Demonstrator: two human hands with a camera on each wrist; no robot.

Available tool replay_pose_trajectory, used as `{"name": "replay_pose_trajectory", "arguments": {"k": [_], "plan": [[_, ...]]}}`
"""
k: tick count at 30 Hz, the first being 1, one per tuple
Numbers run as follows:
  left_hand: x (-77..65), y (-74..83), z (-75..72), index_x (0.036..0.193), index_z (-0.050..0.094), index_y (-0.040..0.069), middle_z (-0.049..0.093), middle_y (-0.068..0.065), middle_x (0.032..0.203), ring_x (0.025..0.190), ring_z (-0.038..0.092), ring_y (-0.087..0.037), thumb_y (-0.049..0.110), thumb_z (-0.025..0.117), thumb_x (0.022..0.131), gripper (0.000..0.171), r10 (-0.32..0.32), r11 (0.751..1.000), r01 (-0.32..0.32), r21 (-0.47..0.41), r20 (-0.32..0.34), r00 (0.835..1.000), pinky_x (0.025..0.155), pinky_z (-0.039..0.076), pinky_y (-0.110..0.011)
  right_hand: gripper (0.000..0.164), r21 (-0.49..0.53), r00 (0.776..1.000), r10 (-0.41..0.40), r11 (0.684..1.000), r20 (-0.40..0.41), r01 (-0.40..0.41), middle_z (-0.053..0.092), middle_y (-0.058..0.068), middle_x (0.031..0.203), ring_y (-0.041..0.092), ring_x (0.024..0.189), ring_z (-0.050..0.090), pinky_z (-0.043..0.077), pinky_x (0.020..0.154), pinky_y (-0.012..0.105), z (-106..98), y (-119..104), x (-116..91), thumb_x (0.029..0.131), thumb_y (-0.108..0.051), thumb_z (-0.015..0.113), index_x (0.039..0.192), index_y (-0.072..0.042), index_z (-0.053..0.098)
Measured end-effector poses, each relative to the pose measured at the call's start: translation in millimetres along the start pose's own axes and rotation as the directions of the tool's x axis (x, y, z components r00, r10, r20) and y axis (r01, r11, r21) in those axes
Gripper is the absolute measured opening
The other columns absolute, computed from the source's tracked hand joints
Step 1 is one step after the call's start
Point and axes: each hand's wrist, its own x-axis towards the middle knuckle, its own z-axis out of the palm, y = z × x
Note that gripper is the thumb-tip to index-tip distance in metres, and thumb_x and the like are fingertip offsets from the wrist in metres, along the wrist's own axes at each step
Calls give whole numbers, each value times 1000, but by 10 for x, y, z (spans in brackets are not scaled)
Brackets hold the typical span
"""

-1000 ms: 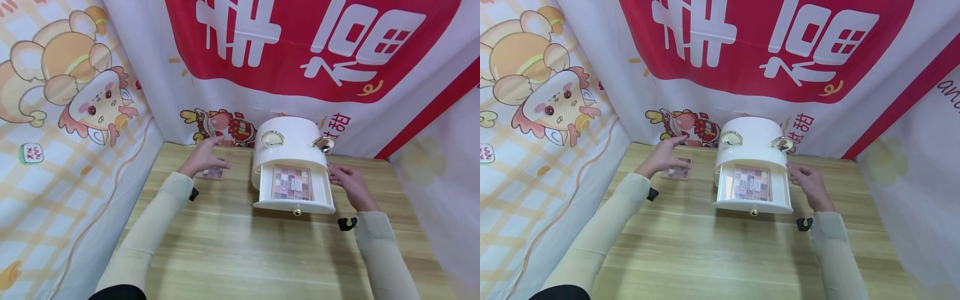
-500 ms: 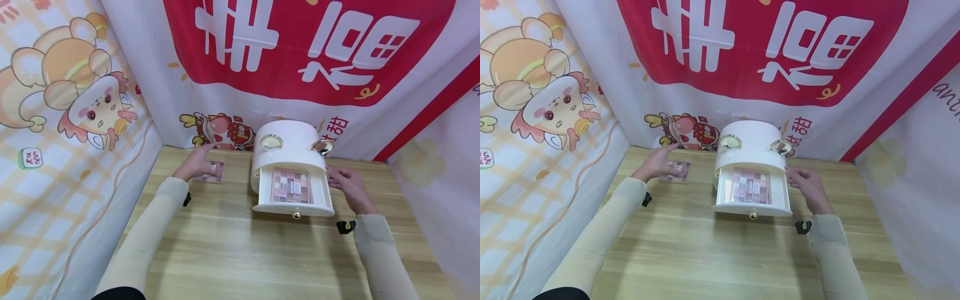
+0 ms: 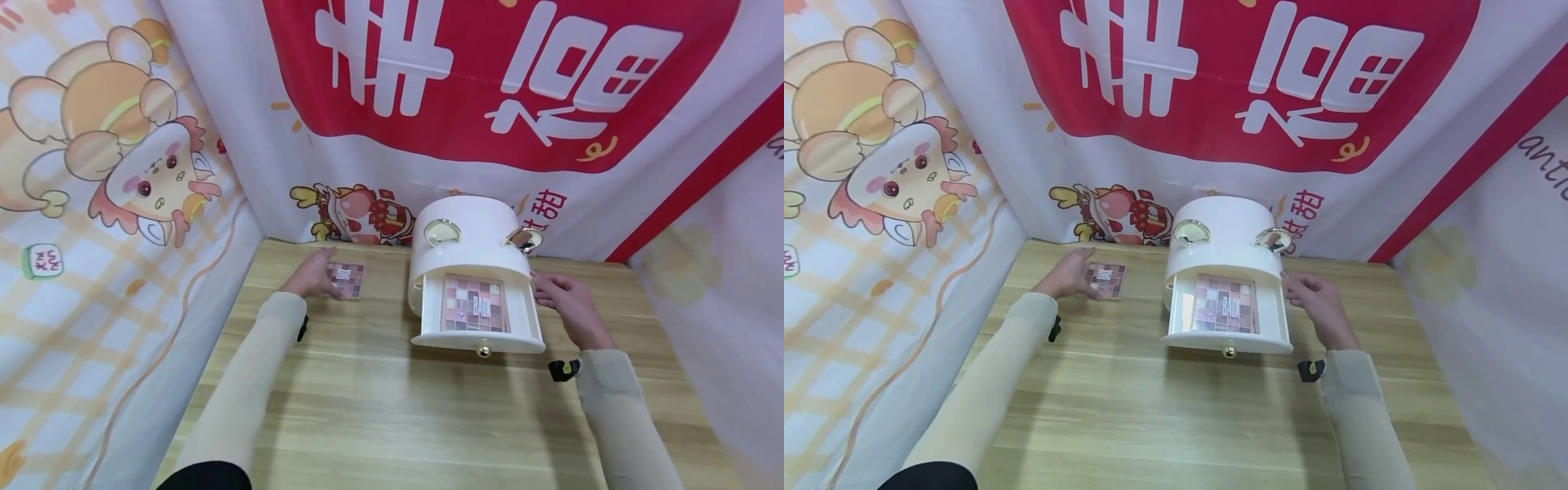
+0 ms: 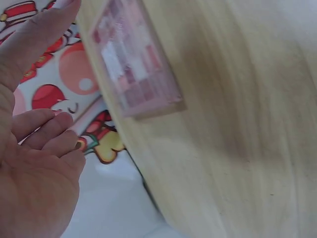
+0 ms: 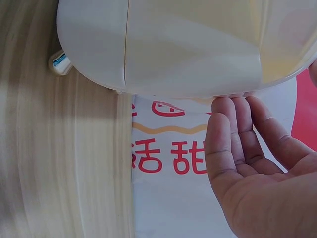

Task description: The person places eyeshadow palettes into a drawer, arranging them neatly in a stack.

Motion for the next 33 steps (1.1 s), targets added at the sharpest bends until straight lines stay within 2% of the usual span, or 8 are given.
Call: {"name": "replay_pose_trajectory", "arguments": {"k": [6, 10, 13, 18, 24, 28, 33], "plan": [[72, -157, 34, 157, 22, -2, 18, -25, 162, 150, 12, -42, 13, 100, 54, 131, 0, 1000, 0, 4, 10, 1000, 122, 13, -54, 65, 13, 1000, 2, 1000, 3, -2, 68, -12, 100, 5, 84, 66, 58, 77, 20, 1, 0, 11, 94, -43, 70, 134, 6, 54], [107, -219, 36, 157, 23, -3, 21, -27, 161, 147, 19, -44, 9, 99, 55, 127, -26, 1000, 26, 4, 11, 1000, 121, 16, -55, 65, 21, 1000, -12, 1000, 10, 11, 68, -11, 102, 5, 85, 66, 58, 78, 20, 1, 10, 26, 94, -42, 70, 134, 7, 54], [130, -259, 56, 157, 23, -2, 22, -29, 160, 146, 21, -46, 6, 98, 55, 126, -59, 998, 59, -9, 3, 998, 120, 18, -56, 60, 31, 1000, -6, 999, 15, 5, 68, -8, 102, 6, 85, 66, 58, 80, 21, 2, 18, 33, 93, -42, 71, 130, 3, 58], [147, -321, 127, 159, 20, 1, 14, -27, 163, 149, 9, -45, 7, 99, 53, 131, -98, 995, 98, -10, 6, 995, 121, 11, -57, 57, 29, 1000, 8, 1000, 10, -8, 67, -5, 103, 7, 85, 65, 58, 80, 22, 2, 31, 27, 93, -44, 71, 127, 1, 59], [179, -354, 180, 158, 19, -1, 14, -29, 162, 149, 7, -45, 8, 99, 50, 135, -100, 994, 100, 42, 19, 995, 121, 9, -57, 73, -2, 1000, -11, 1000, 5, 11, 66, -7, 106, 6, 88, 65, 58, 86, 25, -8, 54, 21, 94, -47, 68, 138, 9, 51], [201, -357, 207, 158, 16, -2, 9, -27, 163, 150, 6, -43, 7, 99, 52, 136, -109, 993, 107, 53, 38, 993, 122, 7, -54, 74, -1, 1000, -13, 1000, 10, 13, 65, -9, 110, 6, 90, 65, 56, 91, 28, -13, 46, 22, 95, -46, 68, 140, 10, 49], [238, -357, 218, 159, 12, -1, 6, -24, 165, 150, 4, -42, 5, 99, 51, 138, -120, 992, 116, 56, 56, 991, 122, 4, -54, 76, -11, 1000, -5, 1000, 8, 5, 64, -10, 112, 6, 92, 66, 56, 91, 27, -20, 33, 15, 94, -47, 68, 141, 9, 48]]}}
